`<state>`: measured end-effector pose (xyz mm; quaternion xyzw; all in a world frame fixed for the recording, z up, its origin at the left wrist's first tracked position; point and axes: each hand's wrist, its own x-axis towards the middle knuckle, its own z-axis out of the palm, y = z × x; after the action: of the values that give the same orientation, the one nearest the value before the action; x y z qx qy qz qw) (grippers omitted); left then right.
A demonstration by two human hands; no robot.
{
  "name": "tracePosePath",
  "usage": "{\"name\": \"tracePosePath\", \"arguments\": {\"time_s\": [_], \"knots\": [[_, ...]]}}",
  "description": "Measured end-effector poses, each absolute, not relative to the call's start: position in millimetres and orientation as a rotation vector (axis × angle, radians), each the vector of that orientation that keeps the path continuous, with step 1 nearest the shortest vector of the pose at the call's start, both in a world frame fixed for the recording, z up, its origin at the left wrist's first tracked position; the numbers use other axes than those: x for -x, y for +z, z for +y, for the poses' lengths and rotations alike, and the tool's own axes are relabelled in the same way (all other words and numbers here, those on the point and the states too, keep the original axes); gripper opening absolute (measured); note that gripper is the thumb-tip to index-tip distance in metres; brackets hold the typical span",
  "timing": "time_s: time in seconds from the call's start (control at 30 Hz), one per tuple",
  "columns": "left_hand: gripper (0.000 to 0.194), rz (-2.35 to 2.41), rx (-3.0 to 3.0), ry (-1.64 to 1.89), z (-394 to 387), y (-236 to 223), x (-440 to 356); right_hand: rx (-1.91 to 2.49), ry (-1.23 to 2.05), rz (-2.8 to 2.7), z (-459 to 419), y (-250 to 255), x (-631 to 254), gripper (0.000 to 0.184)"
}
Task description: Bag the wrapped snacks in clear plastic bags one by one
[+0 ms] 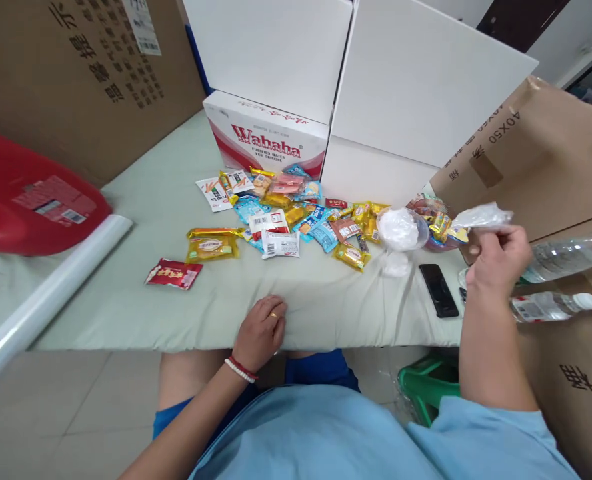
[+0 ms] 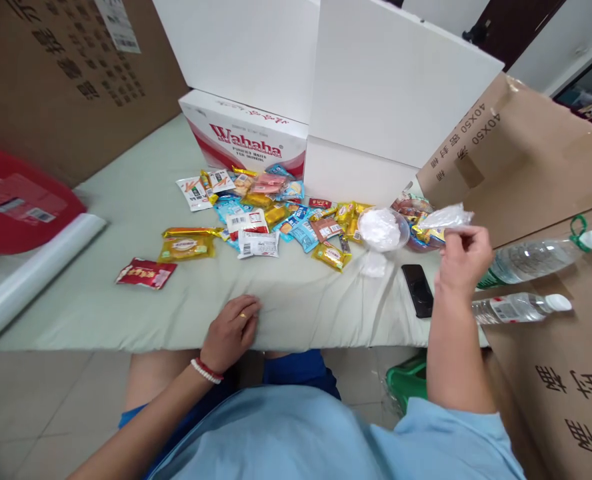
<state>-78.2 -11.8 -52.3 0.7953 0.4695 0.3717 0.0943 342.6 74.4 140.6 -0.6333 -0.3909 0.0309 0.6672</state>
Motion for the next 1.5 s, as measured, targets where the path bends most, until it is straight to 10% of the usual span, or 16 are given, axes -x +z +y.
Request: {"name": "tracePosePath", "arguments": {"time_s": [0.33, 0.83, 1.1, 1.23, 1.5], "knots": [[0.053, 0.968, -0.875, 0.979, -22.2, 0.8, 26.4, 1.299, 1.758, -1.064, -17.3, 38.1, -154.3, 0.017], [0.039, 0.836, -0.597, 1.112, -24.6, -1.6, 55.2, 1.169, 2.123, -0.721, -6.7, 24.6, -146.0, 0.025], [0.045, 0.997, -0.665, 1.100, -21.2, 0.6, 64.3, 1.337, 1.415, -1.277, -15.0, 15.7, -137.0, 0.061], [0.052, 0.963, -0.632, 1.073, -22.5, -0.3, 69.0, 1.394, 1.438, -1.182, -6.7, 15.5, -134.4, 0.031], [0.046, 1.448, -1.058, 1.247, -28.6, 3.1, 96.0, 1.420, 1.566, -0.752, 7.8, 23.6, -137.4, 0.052]]}}
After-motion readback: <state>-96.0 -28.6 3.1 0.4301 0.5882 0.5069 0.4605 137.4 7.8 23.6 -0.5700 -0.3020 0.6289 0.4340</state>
